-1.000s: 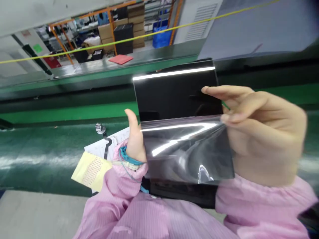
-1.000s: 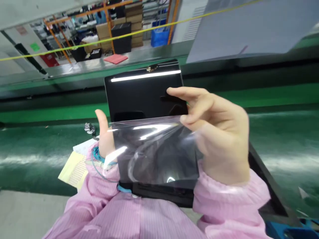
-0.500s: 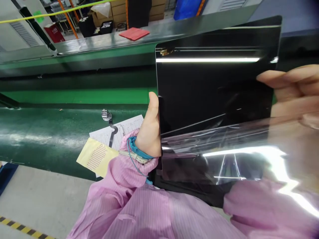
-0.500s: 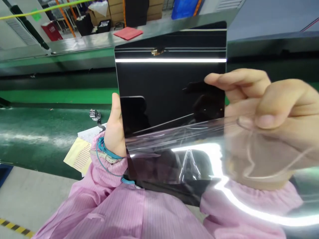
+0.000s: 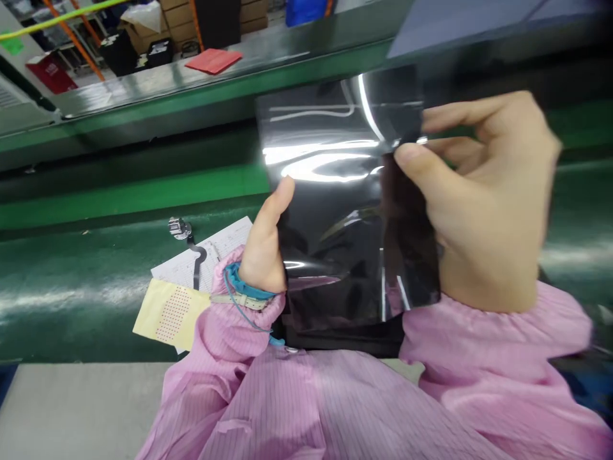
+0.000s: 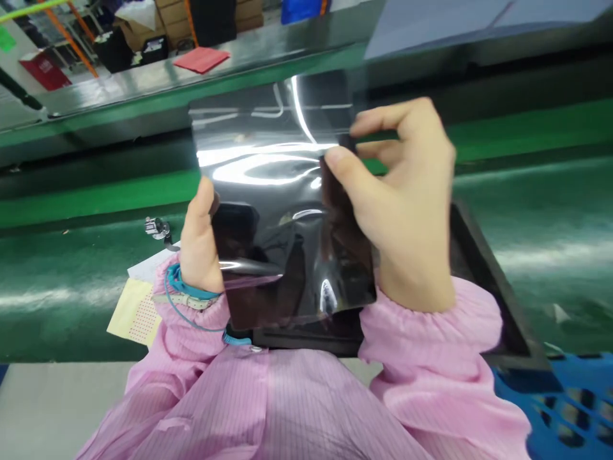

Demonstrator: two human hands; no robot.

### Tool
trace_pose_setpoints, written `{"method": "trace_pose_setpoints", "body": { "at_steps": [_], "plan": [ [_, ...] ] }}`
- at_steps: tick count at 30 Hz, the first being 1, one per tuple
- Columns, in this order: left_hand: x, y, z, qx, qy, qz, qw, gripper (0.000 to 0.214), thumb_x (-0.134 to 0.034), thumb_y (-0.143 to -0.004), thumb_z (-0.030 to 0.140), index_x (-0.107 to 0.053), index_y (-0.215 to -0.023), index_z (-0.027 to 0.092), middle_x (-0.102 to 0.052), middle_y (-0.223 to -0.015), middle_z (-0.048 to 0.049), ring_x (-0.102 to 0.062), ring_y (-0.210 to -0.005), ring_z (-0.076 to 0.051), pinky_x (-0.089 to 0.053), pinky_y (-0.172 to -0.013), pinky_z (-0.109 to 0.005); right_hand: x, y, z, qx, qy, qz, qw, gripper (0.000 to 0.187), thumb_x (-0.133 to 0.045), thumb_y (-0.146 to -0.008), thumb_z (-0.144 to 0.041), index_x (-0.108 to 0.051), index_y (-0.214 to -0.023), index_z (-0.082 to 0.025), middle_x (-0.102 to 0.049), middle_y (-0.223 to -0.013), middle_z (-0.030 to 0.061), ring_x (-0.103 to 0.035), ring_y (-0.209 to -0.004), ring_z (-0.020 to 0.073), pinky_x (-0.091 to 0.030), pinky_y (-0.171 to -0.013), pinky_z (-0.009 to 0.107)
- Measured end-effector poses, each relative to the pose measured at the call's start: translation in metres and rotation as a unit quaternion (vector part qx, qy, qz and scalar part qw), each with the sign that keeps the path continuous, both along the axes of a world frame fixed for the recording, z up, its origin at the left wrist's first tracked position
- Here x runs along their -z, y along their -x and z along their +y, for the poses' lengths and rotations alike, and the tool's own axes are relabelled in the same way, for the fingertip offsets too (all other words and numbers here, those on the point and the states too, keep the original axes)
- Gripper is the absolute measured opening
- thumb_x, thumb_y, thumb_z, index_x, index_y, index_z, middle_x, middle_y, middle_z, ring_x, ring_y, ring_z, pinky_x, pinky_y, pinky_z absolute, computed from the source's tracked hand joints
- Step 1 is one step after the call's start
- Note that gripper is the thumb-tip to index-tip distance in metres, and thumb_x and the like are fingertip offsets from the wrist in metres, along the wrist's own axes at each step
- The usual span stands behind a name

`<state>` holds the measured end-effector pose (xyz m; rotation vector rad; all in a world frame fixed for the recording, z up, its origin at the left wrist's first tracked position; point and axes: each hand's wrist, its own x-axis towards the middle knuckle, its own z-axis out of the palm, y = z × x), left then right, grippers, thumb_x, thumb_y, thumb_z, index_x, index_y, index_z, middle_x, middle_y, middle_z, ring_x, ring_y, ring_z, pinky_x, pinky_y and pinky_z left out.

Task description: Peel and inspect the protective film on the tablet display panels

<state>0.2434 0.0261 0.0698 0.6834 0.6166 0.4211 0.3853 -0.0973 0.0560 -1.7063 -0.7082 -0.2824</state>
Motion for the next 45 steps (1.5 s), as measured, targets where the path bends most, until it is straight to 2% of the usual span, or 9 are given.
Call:
{"method": "trace_pose_setpoints", "body": {
  "at_steps": [3,7,14,20,24,28,34,39,45],
  "plan": [
    [-0.004,-0.002,0.005,0.095,0.086,0.022,0.992,0.016,-0.055,-0.083,0.017,-0.066,-0.072,0.015,-0.075,-0.082,-0.0045,-0.068,-0.116,-0.03,-0.057,-0.098,-0.041,0.006,-0.001,-0.012,-0.101,0.031,0.163,0.981,0.059,-0.072,-0.086,-0.04,-0.045,-0.133,-0.017,-0.062,-0.101,0.0016,-0.06,-0.08,0.0052,-0.048,-0.062,0.013],
    [0.009,-0.019,0.0,0.093,0.062,0.05,0.993,0.007,-0.063,-0.07,0.014,-0.06,-0.064,0.016,-0.064,-0.061,0.0012,-0.072,-0.104,-0.026,-0.054,-0.1,-0.04,0.028,0.003,-0.047,-0.292,0.02,0.371,0.881,0.065,-0.077,-0.075,-0.058,-0.057,-0.121,-0.016,-0.065,-0.091,0.0023,-0.061,-0.07,0.0085,-0.054,-0.061,0.018],
    [0.062,-0.048,-0.047,0.364,0.04,-0.033,0.93,0.05,-0.058,-0.08,0.02,-0.057,-0.13,0.023,-0.073,-0.119,-0.0072,-0.066,-0.12,-0.024,-0.042,-0.112,-0.045,0.092,-0.027,-0.177,-0.15,-0.052,0.446,0.881,0.049,-0.073,-0.079,-0.048,-0.062,-0.118,-0.019,-0.069,-0.109,0.0109,-0.071,-0.09,0.0208,-0.059,-0.069,0.025],
    [0.078,-0.05,-0.06,0.385,0.003,0.044,0.922,0.073,-0.056,-0.083,0.026,-0.036,-0.153,0.023,-0.058,-0.145,-0.0129,-0.057,-0.132,-0.026,-0.035,-0.115,-0.044,0.118,-0.066,-0.266,-0.125,-0.009,0.442,0.888,0.035,-0.065,-0.083,-0.039,-0.067,-0.107,-0.014,-0.071,-0.099,0.0097,-0.071,-0.083,0.0162,-0.057,-0.075,0.022],
    [0.077,-0.036,-0.062,0.368,-0.084,0.007,0.926,0.066,-0.058,-0.086,0.03,-0.042,-0.149,0.024,-0.06,-0.144,-0.0111,-0.052,-0.137,-0.025,-0.031,-0.118,-0.043,0.135,-0.084,-0.262,-0.129,0.042,0.497,0.857,0.05,-0.075,-0.075,-0.036,-0.063,-0.115,-0.009,-0.071,-0.095,0.0123,-0.07,-0.077,0.0177,-0.061,-0.079,0.028],
    [0.078,-0.016,-0.064,0.404,-0.212,-0.005,0.89,0.056,-0.061,-0.088,0.039,-0.052,-0.141,0.023,-0.061,-0.142,-0.0105,-0.052,-0.138,-0.025,-0.028,-0.122,-0.045,0.146,-0.094,-0.244,-0.14,0.076,0.516,0.841,0.044,-0.067,-0.09,-0.035,-0.058,-0.124,-0.009,-0.067,-0.1,0.0093,-0.065,-0.079,0.0115,-0.06,-0.077,0.027],
    [0.081,0.02,-0.067,0.445,-0.484,0.064,0.75,0.055,-0.05,-0.093,0.05,-0.055,-0.14,0.021,-0.05,-0.153,-0.0094,-0.041,-0.147,-0.026,-0.022,-0.129,-0.05,0.152,-0.087,-0.229,-0.106,0.101,0.458,0.877,0.042,-0.055,-0.1,-0.041,-0.055,-0.129,-0.011,-0.061,-0.115,0.0097,-0.062,-0.099,0.0134,-0.058,-0.09,0.032],
    [0.112,0.049,-0.065,0.402,-0.663,0.108,0.622,0.06,-0.043,-0.095,0.049,-0.05,-0.147,0.02,-0.038,-0.162,-0.01,-0.03,-0.153,-0.028,-0.02,-0.129,-0.057,0.154,-0.092,-0.214,-0.039,0.195,0.365,0.91,0.04,-0.057,-0.098,-0.042,-0.058,-0.124,-0.011,-0.06,-0.12,0.0102,-0.06,-0.11,0.0166,-0.054,-0.1,0.038],
    [0.149,0.079,-0.045,0.265,-0.751,0.098,0.597,0.047,-0.042,-0.098,0.041,-0.052,-0.142,0.029,-0.038,-0.161,-0.0077,-0.031,-0.153,-0.028,-0.025,-0.127,-0.059,0.147,-0.077,-0.194,0.085,0.314,0.221,0.919,0.041,-0.059,-0.097,-0.04,-0.057,-0.127,-0.013,-0.055,-0.128,0.0116,-0.055,-0.12,0.0199,-0.049,-0.108,0.044]
  ]
}}
